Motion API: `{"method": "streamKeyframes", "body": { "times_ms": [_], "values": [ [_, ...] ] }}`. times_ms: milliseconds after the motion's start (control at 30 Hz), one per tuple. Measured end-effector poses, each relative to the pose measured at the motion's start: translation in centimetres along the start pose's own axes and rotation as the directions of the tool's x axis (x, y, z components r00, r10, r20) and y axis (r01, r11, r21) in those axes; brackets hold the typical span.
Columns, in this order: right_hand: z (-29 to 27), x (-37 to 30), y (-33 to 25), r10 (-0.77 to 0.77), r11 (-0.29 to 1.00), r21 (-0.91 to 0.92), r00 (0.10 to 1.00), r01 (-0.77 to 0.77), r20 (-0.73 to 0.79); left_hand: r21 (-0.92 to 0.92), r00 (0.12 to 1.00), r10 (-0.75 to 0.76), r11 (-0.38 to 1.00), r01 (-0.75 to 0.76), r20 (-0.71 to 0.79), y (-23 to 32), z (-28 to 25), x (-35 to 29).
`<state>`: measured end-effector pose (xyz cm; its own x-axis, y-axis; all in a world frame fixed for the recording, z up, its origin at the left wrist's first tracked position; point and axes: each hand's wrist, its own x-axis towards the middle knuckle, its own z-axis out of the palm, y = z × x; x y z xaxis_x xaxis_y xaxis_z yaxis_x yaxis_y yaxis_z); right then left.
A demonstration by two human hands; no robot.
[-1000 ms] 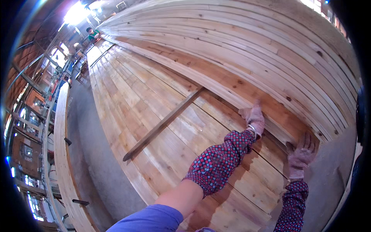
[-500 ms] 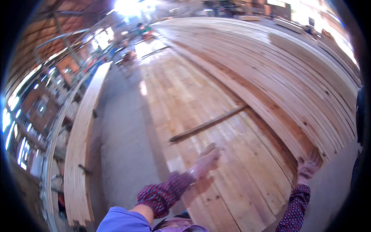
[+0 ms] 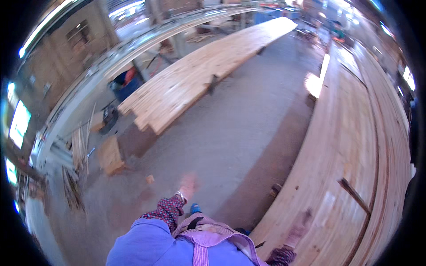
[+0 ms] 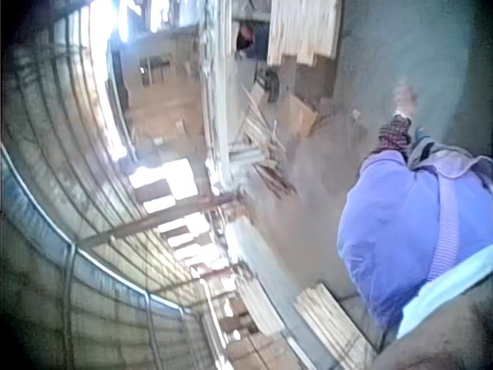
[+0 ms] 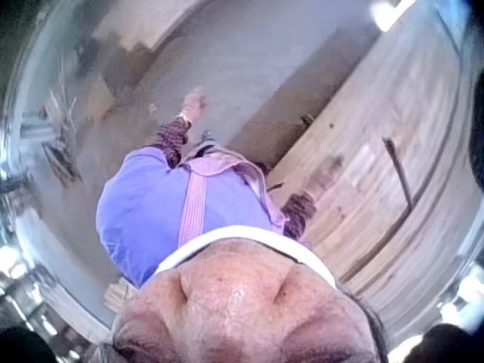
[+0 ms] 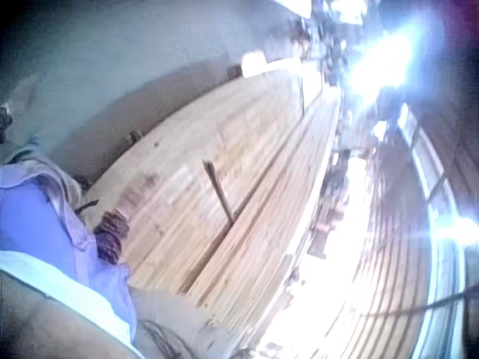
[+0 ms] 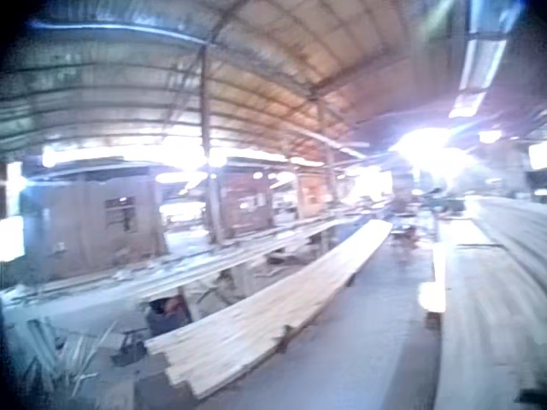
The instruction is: The person picks up long wooden planks from a pile and carries them to a metal rack. They place the planks onto the rack, stacking them one by one. The person repeats this process, moving planks from the floor to the rack.
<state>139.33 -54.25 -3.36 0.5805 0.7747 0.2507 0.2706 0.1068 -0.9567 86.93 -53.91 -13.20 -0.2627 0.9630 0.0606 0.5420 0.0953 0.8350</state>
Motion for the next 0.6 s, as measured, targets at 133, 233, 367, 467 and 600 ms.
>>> {"method": "streamKeyframes", "body": {
  "times_ms": [133, 233, 367, 467, 600],
  "values": [
    [21.4, -7.2, -10.5, -0.003, 0.985, -0.136, 0.802, 0.105, 0.597, -0.512, 0.86, -0.508, 0.727, 0.458, 0.048, 4.4, -5.7, 2.7],
    [31.6, -12.2, -13.2, 0.103, 0.984, -0.166, 0.532, 0.071, 0.84, -0.66, 0.799, -0.6, 0.586, 0.47, 0.036, 5.5, -11.7, 3.2],
    [41.3, -18.0, -15.6, 0.152, 0.984, -0.17, 0.256, 0.049, 0.955, -0.529, 0.912, -0.341, 0.83, 0.178, -0.228, -1.3, -18.1, 3.2],
    [47.5, -21.0, -16.2, 0.182, 0.982, -0.187, 0.115, 0.033, 0.977, -0.538, 0.886, -0.368, 0.825, 0.172, -0.281, -6.1, -23.1, 4.7],
    [56.2, -24.0, -17.3, 0.145, 0.986, -0.149, 0.069, 0.069, 0.987, -0.889, 0.711, -0.686, 0.41, 0.202, -0.155, -7.0, -32.2, 9.8]
  ]
}}
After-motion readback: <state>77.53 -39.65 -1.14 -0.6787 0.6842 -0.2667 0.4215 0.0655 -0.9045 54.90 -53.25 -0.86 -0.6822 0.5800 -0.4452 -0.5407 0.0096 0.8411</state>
